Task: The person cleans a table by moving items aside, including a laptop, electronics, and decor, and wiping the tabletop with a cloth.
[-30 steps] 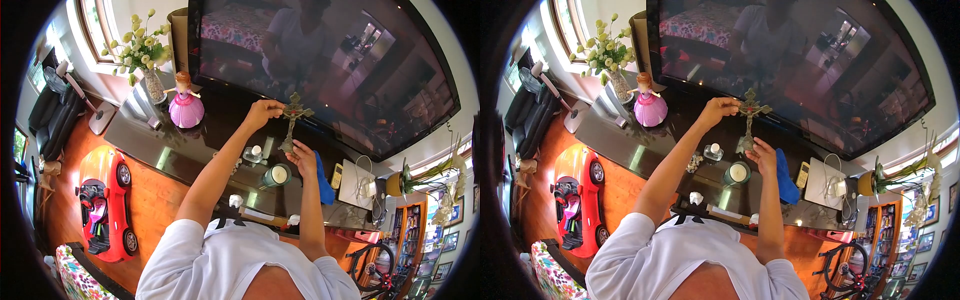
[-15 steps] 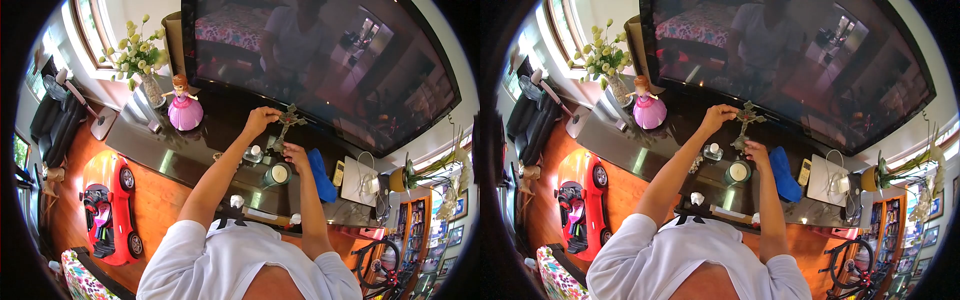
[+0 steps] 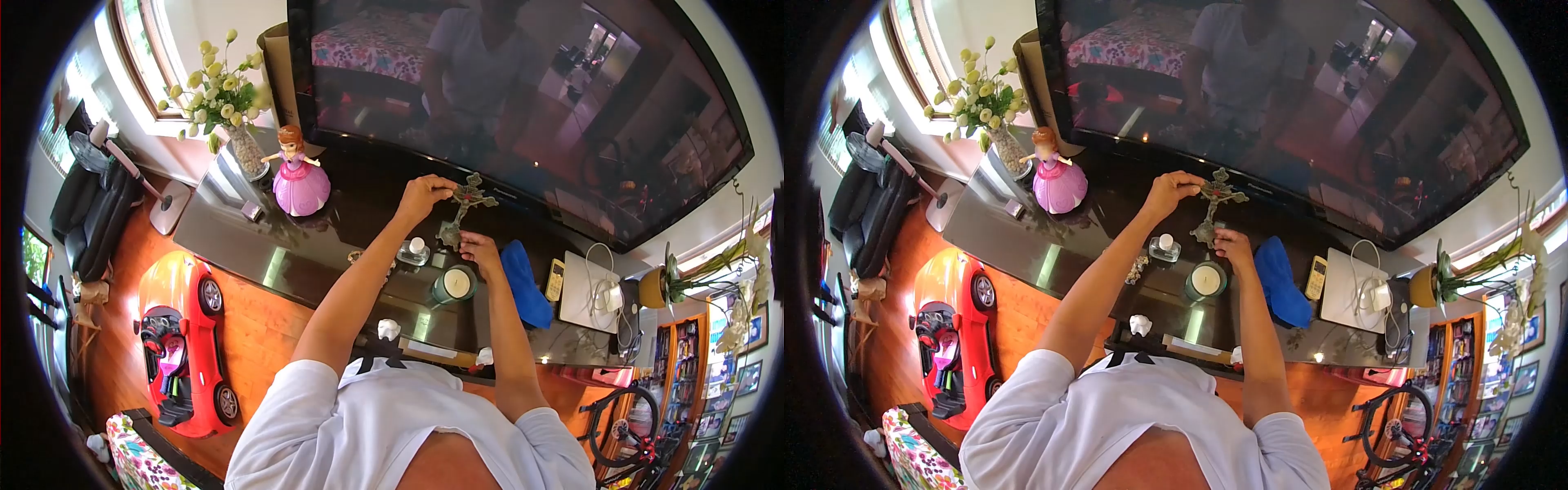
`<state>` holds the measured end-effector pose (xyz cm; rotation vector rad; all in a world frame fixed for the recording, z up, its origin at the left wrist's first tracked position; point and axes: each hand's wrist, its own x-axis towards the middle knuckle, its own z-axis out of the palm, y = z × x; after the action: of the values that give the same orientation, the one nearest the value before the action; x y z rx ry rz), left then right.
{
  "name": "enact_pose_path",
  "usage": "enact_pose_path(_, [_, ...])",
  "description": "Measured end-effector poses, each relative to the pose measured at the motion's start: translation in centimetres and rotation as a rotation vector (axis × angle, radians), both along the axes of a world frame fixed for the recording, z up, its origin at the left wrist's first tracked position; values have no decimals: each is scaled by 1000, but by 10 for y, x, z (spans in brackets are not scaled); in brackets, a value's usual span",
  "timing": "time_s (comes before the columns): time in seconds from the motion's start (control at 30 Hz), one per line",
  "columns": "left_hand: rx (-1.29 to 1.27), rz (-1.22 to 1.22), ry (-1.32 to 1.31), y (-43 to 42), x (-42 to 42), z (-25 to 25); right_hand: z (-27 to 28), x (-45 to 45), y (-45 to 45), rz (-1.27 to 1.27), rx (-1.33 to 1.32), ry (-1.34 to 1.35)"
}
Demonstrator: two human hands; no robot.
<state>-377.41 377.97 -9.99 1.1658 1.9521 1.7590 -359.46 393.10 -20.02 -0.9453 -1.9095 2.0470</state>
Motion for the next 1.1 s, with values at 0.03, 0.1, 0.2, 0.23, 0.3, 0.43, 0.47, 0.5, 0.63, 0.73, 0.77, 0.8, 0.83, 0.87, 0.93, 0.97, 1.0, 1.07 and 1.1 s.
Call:
enact_pose_path(0.03, [8,-2,3,0,0,0,0,0,0,-2,-3,0])
enact_pose_path(0.1, [24,-4,11,2,0,-1,0,-1,1,-6,-10,-1])
enact_pose_path(0.2, [46,0,19,2,-1,-2,-2,-1,2,-9,-12,-19])
enact_pose_path(0.23, [37,1,23,2,-1,-1,-4,-1,3,-9,-16,-15])
enact_pose_path(0.3, [20,2,33,0,0,0,-6,-1,5,-7,-25,-8])
enact_pose_path(0.43, [53,-10,63,-2,4,3,-7,0,4,-4,-3,-13])
enact_pose_path(0.47, [38,-16,64,-3,5,4,-7,0,4,-5,-3,-12])
enact_pose_path(0.5, [24,-23,65,-5,6,6,-6,0,3,-6,-4,-11])
enact_pose_path(0.63, [4,-21,94,-11,9,12,-5,1,2,7,18,-8])
enact_pose_path(0.73, [2,-15,115,-14,8,13,-6,1,2,18,28,-2])
enact_pose_path(0.77, [3,-14,117,-14,8,14,-6,1,2,19,33,-3])
enact_pose_path(0.8, [5,-12,119,-15,8,14,-6,1,2,20,38,-4])
enact_pose_path(0.83, [10,-8,121,-16,8,15,-5,1,2,22,48,-9])
enact_pose_path(0.87, [16,-5,124,-17,8,16,-5,1,2,23,58,-14])
enact_pose_path(0.93, [21,-1,121,-17,8,15,-5,0,2,27,65,-16])
enact_pose_path(0.97, [21,0,116,-16,7,14,-5,0,2,31,63,-12])
enact_pose_path(1.0, [21,0,110,-15,7,14,-6,0,3,34,61,-9])
enact_pose_path(1.07, [26,-6,118,-14,5,14,-7,-1,3,42,87,-17])
enact_pose_path(1.1, [29,-9,122,-12,5,14,-6,-1,2,46,100,-21])
